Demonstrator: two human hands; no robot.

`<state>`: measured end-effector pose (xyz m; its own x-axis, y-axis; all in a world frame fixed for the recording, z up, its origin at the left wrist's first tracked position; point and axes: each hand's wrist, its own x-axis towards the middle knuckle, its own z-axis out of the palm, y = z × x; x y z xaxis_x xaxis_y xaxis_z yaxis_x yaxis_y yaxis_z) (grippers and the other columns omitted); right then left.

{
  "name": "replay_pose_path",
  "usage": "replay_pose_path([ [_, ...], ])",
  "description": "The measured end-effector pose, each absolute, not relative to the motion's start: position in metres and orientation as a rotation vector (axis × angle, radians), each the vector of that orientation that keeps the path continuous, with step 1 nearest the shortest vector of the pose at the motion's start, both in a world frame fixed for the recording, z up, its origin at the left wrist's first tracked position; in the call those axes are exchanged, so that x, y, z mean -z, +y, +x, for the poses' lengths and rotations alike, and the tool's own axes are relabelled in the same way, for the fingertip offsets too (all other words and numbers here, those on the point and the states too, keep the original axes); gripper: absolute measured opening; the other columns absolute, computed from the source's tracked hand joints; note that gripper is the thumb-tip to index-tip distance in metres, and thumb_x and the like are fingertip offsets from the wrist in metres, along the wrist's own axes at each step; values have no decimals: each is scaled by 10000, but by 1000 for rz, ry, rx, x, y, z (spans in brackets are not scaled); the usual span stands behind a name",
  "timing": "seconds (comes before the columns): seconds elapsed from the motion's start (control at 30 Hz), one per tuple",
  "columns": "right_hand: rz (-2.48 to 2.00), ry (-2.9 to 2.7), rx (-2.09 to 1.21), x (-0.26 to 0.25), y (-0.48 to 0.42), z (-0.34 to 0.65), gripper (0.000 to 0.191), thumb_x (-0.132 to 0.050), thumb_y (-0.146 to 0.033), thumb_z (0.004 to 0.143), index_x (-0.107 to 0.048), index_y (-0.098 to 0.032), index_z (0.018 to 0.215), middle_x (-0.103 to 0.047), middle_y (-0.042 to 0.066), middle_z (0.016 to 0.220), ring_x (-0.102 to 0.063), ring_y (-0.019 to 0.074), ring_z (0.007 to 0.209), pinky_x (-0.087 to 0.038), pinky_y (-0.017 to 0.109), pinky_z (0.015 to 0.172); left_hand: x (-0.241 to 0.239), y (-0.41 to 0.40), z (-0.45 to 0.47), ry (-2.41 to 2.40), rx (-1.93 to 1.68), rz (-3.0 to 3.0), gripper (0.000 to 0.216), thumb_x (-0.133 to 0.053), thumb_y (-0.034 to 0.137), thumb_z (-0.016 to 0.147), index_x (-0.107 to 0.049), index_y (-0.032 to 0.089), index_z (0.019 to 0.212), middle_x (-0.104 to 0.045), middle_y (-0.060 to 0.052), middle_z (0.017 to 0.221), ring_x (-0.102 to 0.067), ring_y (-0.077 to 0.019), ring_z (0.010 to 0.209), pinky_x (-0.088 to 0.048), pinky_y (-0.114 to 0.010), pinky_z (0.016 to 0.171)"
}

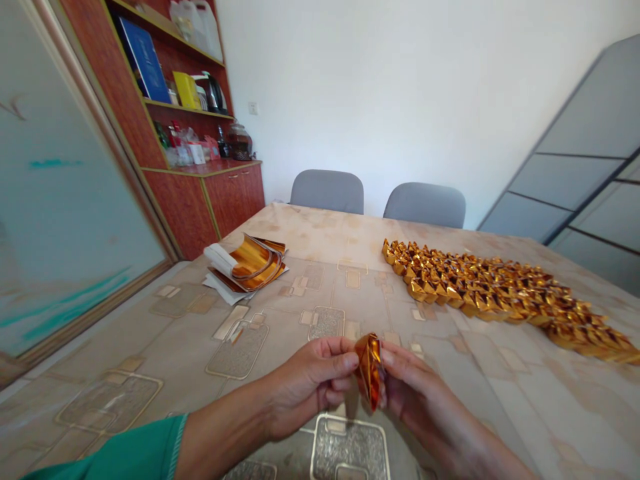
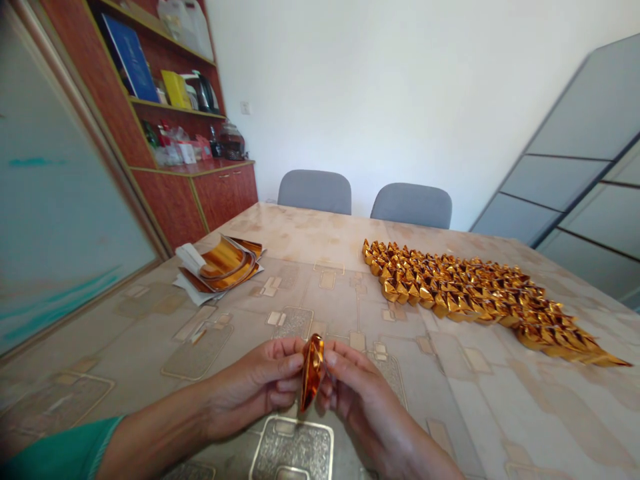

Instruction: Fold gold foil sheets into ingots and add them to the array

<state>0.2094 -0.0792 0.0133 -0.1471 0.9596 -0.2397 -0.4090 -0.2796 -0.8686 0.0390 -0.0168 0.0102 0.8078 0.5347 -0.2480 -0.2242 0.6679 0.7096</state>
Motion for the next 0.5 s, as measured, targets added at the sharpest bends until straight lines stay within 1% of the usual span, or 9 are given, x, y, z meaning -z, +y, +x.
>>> replay_pose_path([
  [0.1,-994,-771,-1696,-14,-80,210,343,-784,-515,724,-682,-204,828,-495,-23,666,-349,109,561,-330,250,557,-13,-18,38,437,-405,683,379,-858,352,685,-706,111,936,-575,-28,783,-227,-32,519,-125,-198,488],
  [0.17,-1006,-816,-1685,-14,-81,210,363,-776,-532,730,-671,-200,832,-464,-34,637,-305,103,539,-292,244,529,-14,-18,38,421,-376,664,387,-863,351,678,-708,113,942,-589,-33,794,-235,-25,510,-145,-188,476],
  [0.23,-1012,-873,-1643,-13,-80,210,363,-777,-525,738,-661,-198,845,-482,-30,645,-334,106,547,-293,245,533,-15,-19,37,406,-360,659,384,-861,356,686,-705,113,940,-603,-36,787,-308,-23,516,-212,-168,484],
  [0.37,-950,-940,-1537,-11,-78,209,317,-793,-463,757,-639,-198,837,-533,-34,661,-399,99,566,-327,240,563,-13,-20,38,415,-361,621,313,-827,328,744,-697,127,946,-654,-59,837,-499,-46,587,-360,-152,559],
  [0.5,-899,-942,-1506,-9,-77,209,336,-821,-439,737,-628,-209,888,-528,-53,637,-404,87,550,-302,222,540,-10,-20,38,398,-360,585,250,-789,273,790,-678,142,971,-646,-61,837,-578,-86,670,-403,-154,577],
])
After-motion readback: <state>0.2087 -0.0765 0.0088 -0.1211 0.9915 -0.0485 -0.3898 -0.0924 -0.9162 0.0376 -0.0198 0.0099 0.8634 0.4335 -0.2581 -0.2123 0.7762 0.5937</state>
